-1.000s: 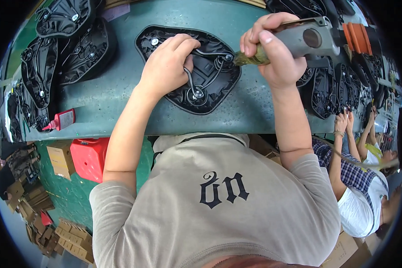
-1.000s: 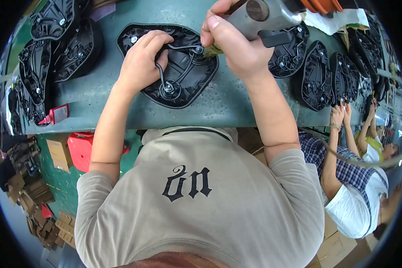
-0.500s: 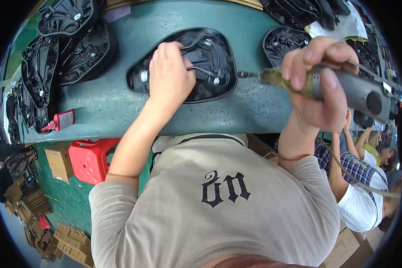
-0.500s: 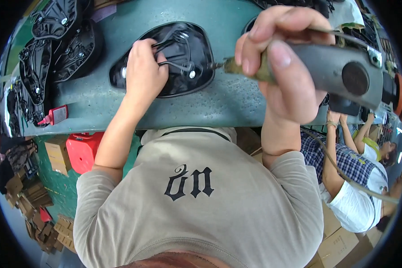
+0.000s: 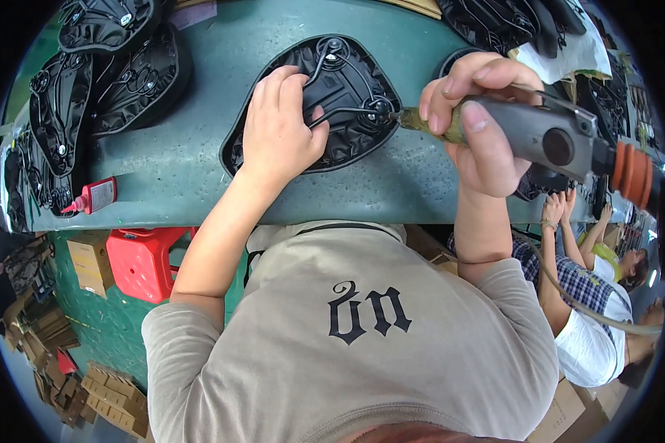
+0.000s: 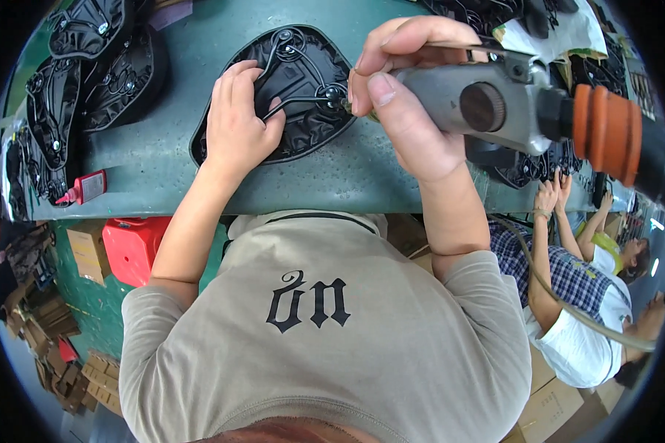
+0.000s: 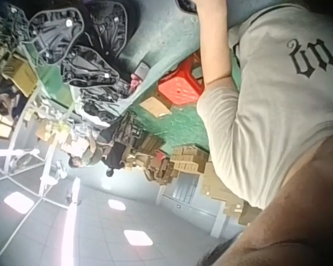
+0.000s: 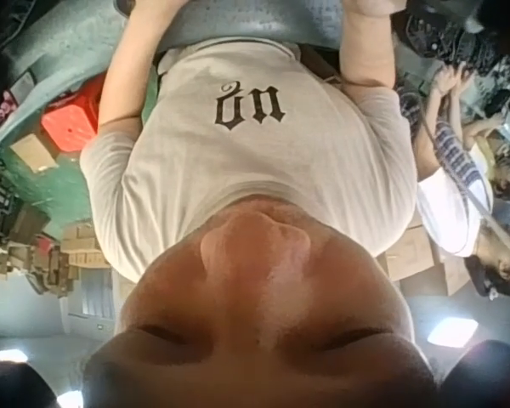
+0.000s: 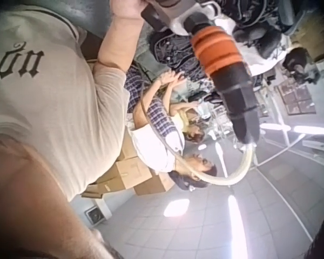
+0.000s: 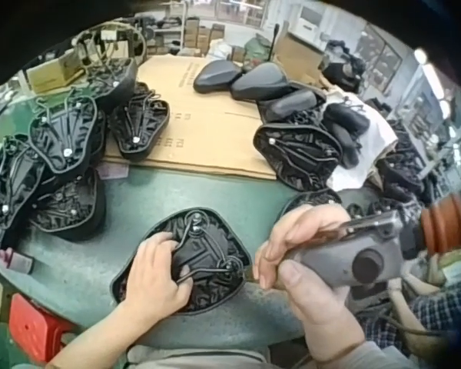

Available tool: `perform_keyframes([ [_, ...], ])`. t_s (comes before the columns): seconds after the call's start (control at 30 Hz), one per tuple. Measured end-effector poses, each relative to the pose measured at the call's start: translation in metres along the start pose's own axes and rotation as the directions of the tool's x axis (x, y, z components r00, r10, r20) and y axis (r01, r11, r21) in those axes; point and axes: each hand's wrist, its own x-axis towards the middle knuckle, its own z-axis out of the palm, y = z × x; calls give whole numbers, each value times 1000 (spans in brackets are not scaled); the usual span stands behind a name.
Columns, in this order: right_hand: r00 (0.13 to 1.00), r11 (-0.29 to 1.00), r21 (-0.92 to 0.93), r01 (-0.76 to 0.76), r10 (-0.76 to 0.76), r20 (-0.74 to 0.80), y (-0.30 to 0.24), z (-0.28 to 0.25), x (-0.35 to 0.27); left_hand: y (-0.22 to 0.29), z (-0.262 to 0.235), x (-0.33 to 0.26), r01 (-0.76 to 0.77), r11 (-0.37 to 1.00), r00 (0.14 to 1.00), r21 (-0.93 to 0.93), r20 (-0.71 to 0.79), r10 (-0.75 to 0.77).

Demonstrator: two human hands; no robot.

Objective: Assemble bicycle seats by fastening the base using an electric screwdriver.

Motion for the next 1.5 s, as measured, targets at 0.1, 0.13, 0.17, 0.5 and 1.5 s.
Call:
perform_keyframes([
  [0.1,998,994,-92,-57,57,-2,14,3,-6,0,-1,0,24,1000,999,-8,21,-24],
  [0.13,998,994,-88,-62,63,6,17,4,-7,0,0,-1,12,1000,1000,-14,15,-12],
  [0.17,997,995,-84,-52,56,46,19,3,-7,0,0,-2,21,1000,1000,-12,12,-21],
  [0.5,997,993,-90,-80,81,11,7,17,0,-2,-7,5,56,998,998,-21,19,-56],
  [1.5,946,969,-235,-73,-8,-325,28,-40,-72,-354,-455,22,869,298,494,396,-736,-463],
])
